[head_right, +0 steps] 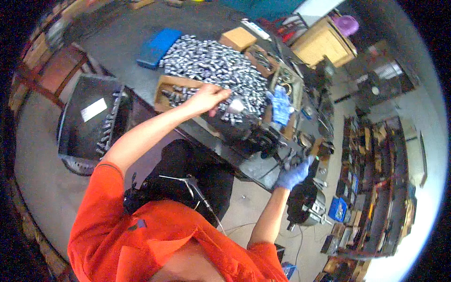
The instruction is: The person picks up metal components from a pile on a workbench, blows air on one using a nozzle, and sorts them into a box and a larger container.
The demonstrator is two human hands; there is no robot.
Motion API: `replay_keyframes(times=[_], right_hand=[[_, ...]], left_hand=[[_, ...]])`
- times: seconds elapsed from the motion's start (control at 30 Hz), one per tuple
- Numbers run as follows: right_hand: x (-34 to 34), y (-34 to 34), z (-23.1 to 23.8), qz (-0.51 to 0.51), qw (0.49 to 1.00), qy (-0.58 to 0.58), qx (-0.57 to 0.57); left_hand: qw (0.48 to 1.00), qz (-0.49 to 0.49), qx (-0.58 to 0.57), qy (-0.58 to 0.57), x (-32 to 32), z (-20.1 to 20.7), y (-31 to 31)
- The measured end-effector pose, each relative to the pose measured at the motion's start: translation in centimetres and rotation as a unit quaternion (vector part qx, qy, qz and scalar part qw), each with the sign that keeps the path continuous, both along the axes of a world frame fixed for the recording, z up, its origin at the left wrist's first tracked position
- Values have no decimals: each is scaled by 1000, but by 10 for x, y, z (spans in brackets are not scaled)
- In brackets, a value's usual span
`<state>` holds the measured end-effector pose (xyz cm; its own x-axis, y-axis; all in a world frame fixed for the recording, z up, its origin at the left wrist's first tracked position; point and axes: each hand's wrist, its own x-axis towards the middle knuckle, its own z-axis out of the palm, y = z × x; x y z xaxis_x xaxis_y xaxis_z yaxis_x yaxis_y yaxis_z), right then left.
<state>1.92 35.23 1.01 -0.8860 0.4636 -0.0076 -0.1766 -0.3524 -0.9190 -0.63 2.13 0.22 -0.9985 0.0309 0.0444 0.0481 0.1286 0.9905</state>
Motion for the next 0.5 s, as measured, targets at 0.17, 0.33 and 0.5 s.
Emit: replay_keyframes(times=[0.17, 0.33, 0.5], right_hand=[[-21, 16, -81, 6, 995, -92, -38], [-117, 37, -106, -7, 994, -26, 101], [-81, 4, -6, -82, 994, -9, 69]], left_hand=[[998, -3, 61, 6, 1, -6, -5], [938, 104, -278, 178, 6, -33, -40], [873, 116, -465, 86, 43, -7, -91]])
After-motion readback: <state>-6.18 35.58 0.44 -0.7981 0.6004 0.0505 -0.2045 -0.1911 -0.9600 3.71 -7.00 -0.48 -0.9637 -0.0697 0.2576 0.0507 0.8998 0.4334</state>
